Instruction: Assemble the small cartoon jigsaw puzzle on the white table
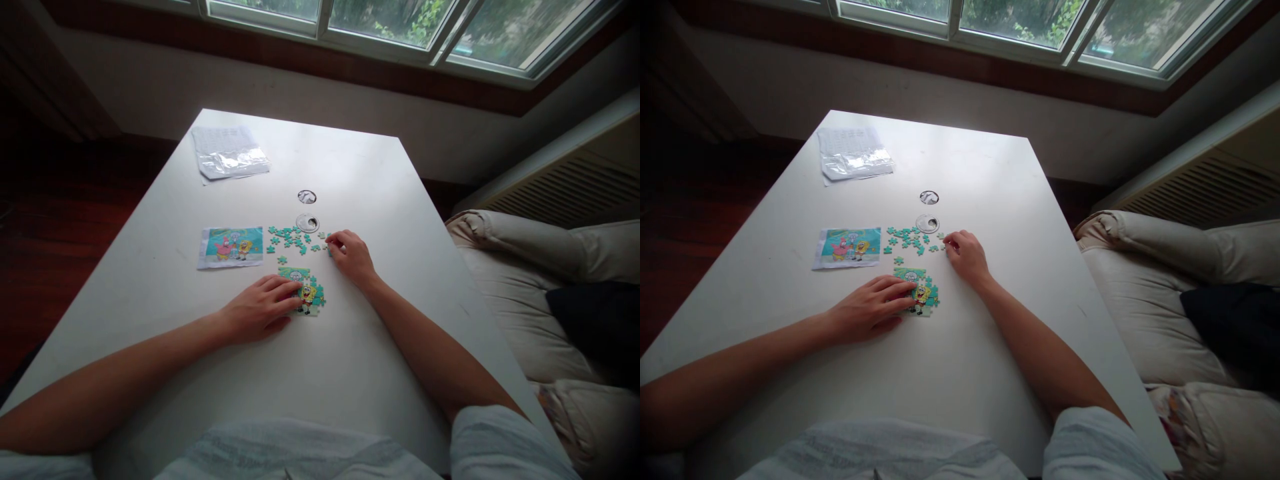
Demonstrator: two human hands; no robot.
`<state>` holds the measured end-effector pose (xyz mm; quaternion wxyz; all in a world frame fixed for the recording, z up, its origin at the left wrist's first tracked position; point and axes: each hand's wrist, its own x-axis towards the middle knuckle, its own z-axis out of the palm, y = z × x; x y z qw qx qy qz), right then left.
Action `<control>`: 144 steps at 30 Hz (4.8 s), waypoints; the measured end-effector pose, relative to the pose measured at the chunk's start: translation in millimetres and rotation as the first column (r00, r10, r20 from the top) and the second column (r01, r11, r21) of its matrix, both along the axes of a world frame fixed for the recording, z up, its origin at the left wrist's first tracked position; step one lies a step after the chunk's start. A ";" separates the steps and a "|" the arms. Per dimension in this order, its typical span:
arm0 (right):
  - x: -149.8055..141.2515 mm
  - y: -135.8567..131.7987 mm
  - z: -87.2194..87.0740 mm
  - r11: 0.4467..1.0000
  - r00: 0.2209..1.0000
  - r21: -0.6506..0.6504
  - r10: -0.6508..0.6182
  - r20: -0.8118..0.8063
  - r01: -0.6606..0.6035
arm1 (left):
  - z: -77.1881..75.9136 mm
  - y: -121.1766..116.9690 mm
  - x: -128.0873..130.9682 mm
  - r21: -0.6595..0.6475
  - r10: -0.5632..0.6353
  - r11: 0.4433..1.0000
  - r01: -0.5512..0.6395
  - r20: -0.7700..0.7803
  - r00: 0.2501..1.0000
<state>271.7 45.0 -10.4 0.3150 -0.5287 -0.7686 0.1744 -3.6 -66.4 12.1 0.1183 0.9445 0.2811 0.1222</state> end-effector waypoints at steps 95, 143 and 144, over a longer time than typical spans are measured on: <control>-45.4 -55.0 7.5 0.984 0.989 -0.099 0.151 0.005 -0.150 | 0.3 3.4 -0.3 0.038 0.063 0.997 -0.063 0.000 0.998; 13.0 21.9 -4.8 0.981 0.972 -0.058 -0.192 -0.136 0.186 | -2.9 4.8 1.6 0.085 0.103 0.992 -0.096 -0.075 0.992; 10.6 22.1 -4.6 0.984 0.977 -0.042 -0.175 -0.124 0.171 | -2.3 4.4 2.7 0.088 0.108 0.991 -0.101 -0.083 0.991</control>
